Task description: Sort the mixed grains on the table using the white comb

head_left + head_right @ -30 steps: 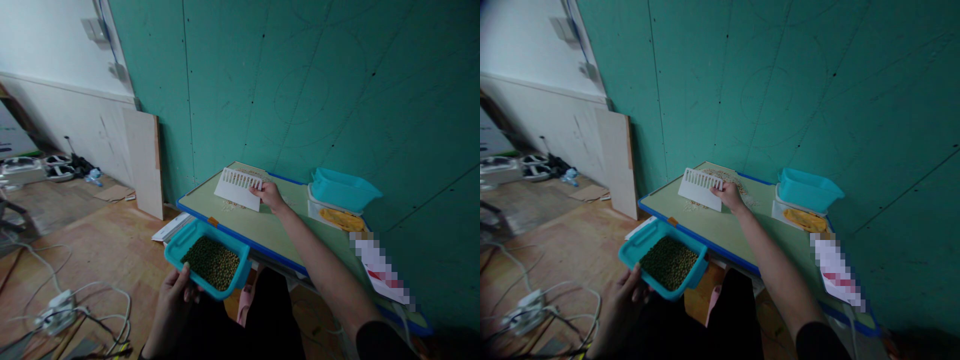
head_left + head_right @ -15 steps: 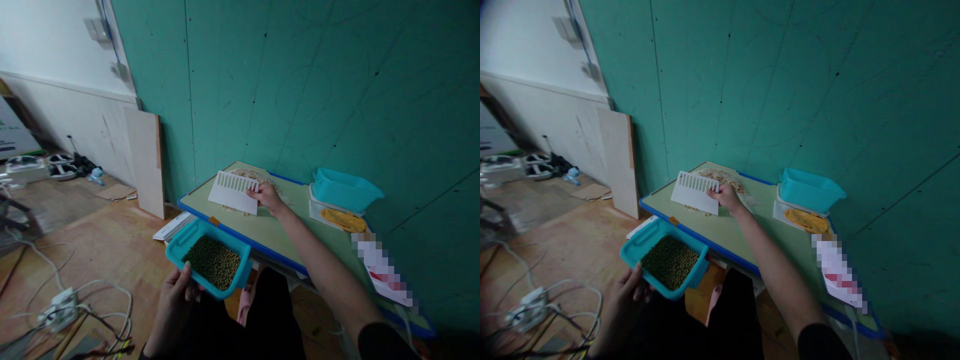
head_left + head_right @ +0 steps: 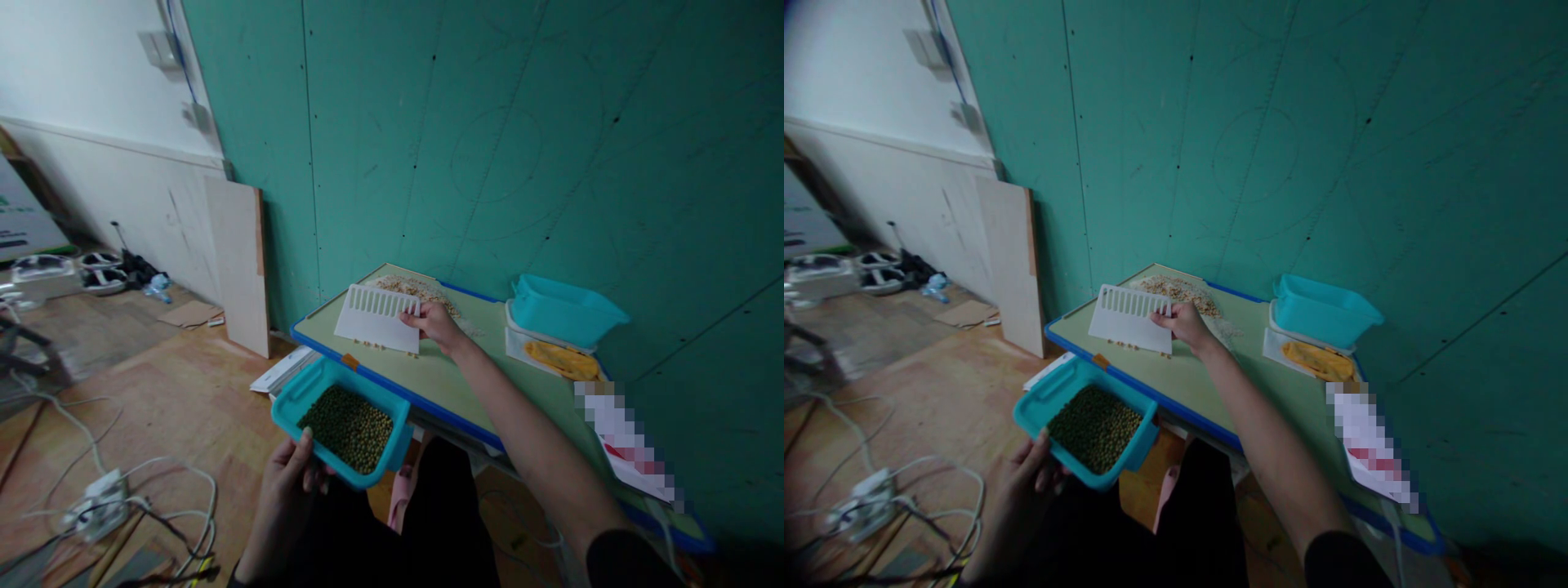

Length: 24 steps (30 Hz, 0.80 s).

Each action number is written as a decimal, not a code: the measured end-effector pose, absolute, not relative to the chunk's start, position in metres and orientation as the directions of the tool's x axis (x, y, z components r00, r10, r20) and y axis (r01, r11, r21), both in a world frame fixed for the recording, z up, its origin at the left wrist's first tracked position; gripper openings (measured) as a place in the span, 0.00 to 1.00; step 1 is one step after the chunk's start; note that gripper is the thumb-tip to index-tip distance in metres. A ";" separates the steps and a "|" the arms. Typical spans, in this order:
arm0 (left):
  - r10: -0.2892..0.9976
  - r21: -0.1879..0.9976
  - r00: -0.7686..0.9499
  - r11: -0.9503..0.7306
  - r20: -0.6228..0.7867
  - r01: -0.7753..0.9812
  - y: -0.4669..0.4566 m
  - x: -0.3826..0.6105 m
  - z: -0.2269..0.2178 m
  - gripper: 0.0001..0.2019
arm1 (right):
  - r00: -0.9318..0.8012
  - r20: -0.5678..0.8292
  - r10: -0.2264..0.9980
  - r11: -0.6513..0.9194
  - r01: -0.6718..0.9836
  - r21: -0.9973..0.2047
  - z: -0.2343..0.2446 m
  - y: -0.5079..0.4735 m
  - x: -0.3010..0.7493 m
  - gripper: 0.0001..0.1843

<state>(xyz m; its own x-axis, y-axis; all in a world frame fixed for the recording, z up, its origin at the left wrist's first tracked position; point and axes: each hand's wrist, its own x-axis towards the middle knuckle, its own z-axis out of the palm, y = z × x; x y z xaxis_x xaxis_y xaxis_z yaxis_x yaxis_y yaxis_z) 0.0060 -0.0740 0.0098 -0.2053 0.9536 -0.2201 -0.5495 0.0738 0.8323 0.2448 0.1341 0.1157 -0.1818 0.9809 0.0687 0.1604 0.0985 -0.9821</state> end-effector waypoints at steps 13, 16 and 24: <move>0.945 0.814 -0.195 0.107 -0.261 -0.571 -0.074 0.007 0.012 0.27 | -0.214 0.035 0.976 0.067 0.144 -0.987 0.122 0.127 0.243 0.22; 0.953 0.813 -0.183 0.095 -0.241 -0.575 -0.074 0.006 0.010 0.27 | -0.222 0.037 0.974 0.066 0.124 -0.990 0.123 0.127 0.244 0.23; 0.948 0.814 -0.192 0.102 -0.254 -0.572 -0.074 0.007 0.013 0.27 | -0.237 0.012 0.971 0.047 0.142 -0.989 0.125 0.122 0.241 0.24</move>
